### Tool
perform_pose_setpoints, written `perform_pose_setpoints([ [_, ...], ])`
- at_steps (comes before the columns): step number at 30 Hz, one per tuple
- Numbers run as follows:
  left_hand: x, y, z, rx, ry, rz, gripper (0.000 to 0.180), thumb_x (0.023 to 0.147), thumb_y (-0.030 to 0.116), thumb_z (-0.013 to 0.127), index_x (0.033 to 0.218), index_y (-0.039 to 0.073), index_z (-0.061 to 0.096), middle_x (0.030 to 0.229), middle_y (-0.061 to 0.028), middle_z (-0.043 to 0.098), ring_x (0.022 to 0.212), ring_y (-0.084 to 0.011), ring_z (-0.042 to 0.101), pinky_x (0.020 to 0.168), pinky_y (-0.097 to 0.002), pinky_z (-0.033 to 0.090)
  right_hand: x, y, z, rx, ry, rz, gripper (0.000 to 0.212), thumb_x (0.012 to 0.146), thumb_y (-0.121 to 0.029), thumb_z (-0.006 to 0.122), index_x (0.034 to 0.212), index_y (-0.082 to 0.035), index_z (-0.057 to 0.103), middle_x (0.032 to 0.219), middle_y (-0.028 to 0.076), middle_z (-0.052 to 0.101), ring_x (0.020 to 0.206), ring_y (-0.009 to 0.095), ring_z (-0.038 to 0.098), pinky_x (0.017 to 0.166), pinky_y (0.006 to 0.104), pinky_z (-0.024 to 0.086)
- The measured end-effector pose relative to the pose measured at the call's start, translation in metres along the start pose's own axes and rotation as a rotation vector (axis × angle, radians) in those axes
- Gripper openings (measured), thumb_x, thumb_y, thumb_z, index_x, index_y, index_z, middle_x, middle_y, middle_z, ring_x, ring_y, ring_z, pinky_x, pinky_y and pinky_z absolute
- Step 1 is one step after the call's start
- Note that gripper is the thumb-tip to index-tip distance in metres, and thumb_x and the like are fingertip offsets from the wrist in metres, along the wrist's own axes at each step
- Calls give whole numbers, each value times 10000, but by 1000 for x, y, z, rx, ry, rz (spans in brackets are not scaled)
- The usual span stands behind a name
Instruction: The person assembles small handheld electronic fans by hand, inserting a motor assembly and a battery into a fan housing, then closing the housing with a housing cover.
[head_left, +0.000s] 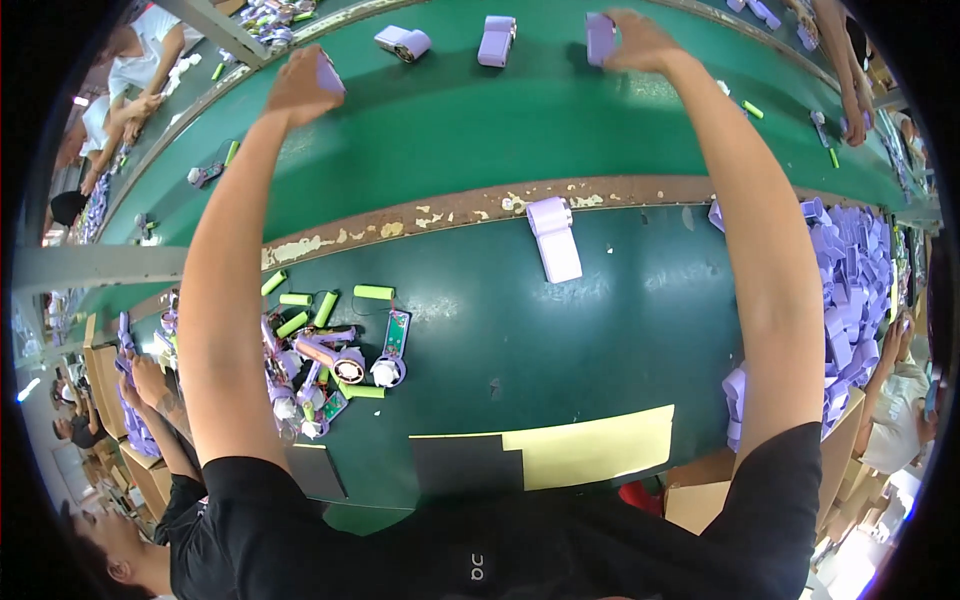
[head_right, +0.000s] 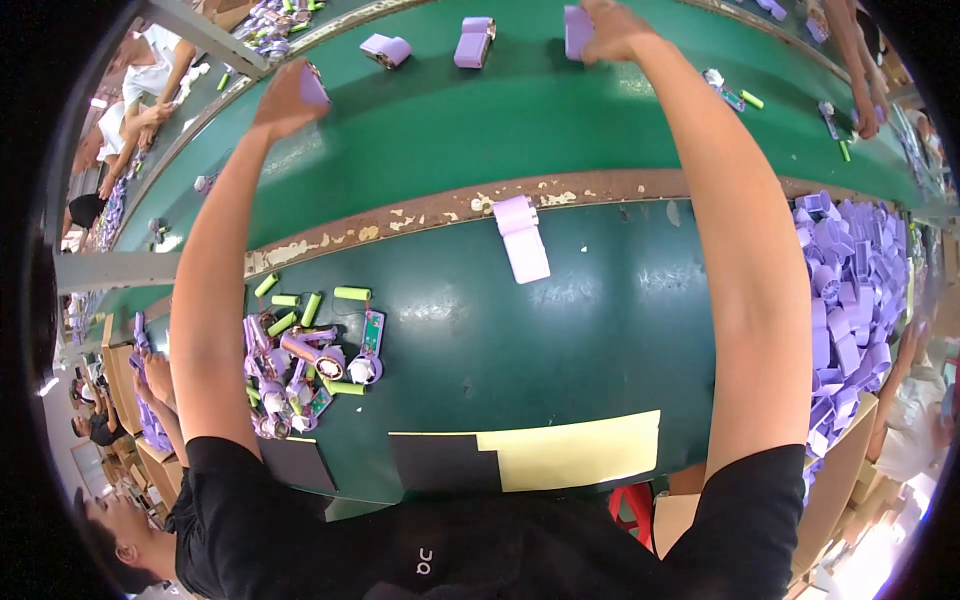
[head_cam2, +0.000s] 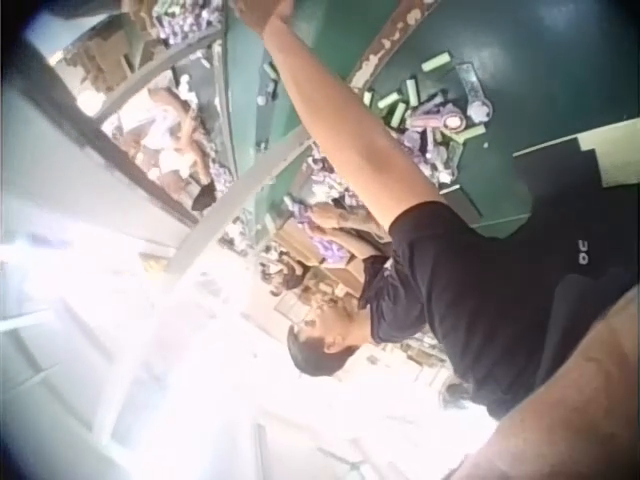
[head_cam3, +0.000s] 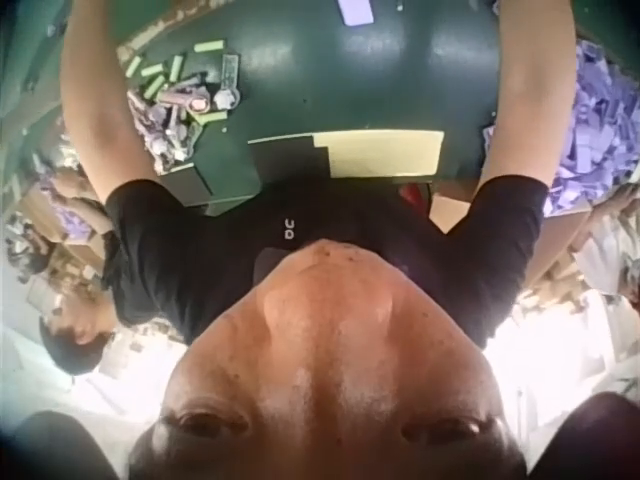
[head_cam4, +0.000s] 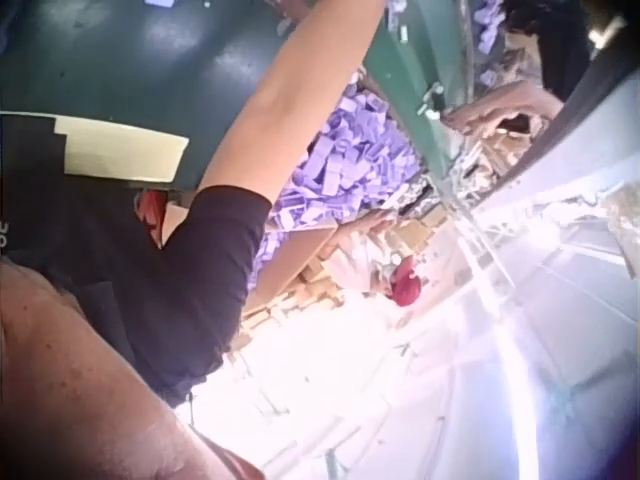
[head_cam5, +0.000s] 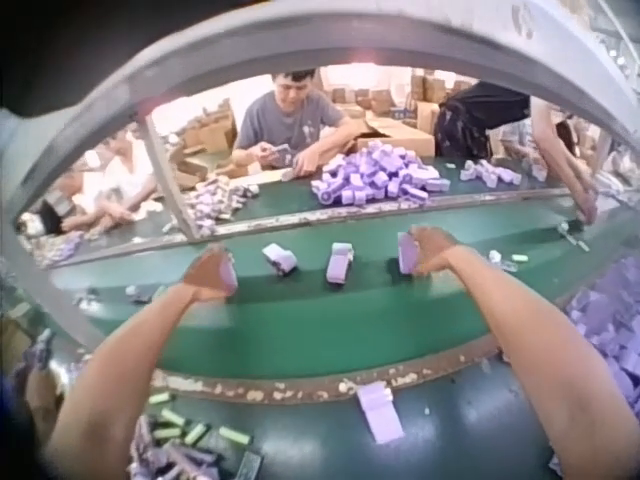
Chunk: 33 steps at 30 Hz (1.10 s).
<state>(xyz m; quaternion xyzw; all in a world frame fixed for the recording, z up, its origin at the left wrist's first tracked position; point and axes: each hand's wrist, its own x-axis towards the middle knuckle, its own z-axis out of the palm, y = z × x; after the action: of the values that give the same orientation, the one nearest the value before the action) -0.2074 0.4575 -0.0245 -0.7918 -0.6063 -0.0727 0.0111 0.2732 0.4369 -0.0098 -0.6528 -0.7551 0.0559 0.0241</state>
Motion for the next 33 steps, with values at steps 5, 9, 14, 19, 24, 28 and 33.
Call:
perform_pose_setpoints([
  [5,50,-8,44,2,61,187,789,760,328,773,1447,52,501,1463,-190,548,1375,-374,516,1139,-447,439,8,13,4,-128,-92,48,578,683,-288,801,1188,-26,699,1190,255,713,1114,397,699,932,463,579],
  [9,44,-74,59,115,171,289,806,831,252,747,1526,-9,431,1495,-236,520,1412,-380,484,1191,-423,384,-35,-28,7,43,205,-181,415,731,-209,789,1086,-4,720,1209,272,690,1108,396,688,938,438,565],
  [14,19,30,38,44,9,94,756,911,324,594,1548,-26,388,1648,-252,330,1578,-359,224,1304,-409,188,-188,-118,9,324,288,-421,322,867,-173,742,1161,-52,691,1227,169,667,1070,378,666,913,462,561],
  [19,-71,131,-75,-162,-168,247,742,875,227,672,1520,-34,413,1549,-300,426,1438,-446,419,1212,-460,352,-254,-235,48,341,40,-745,296,834,-71,705,1128,-35,693,1147,102,674,1098,315,639,919,409,550],
  [24,-130,163,-97,-360,306,598,748,862,219,711,1513,-15,429,1527,-303,449,1389,-452,473,1175,-451,394,-284,-294,79,234,191,-940,210,819,-128,675,1015,-54,681,1045,40,636,1086,192,601,806,338,540],
  [28,-162,185,-99,-392,319,597,670,931,187,707,1548,84,469,1490,-224,547,1400,-408,496,1171,-446,394,-277,-305,100,132,336,-905,224,840,-170,661,1039,-70,663,867,23,622,833,184,638,668,334,535],
  [33,-185,247,-89,-591,209,706,678,889,103,703,1523,39,472,1428,-241,566,1308,-426,558,1102,-442,449,-338,-241,69,145,408,-665,564,847,-149,684,1395,-157,550,895,82,586,787,215,636,602,353,526],
])
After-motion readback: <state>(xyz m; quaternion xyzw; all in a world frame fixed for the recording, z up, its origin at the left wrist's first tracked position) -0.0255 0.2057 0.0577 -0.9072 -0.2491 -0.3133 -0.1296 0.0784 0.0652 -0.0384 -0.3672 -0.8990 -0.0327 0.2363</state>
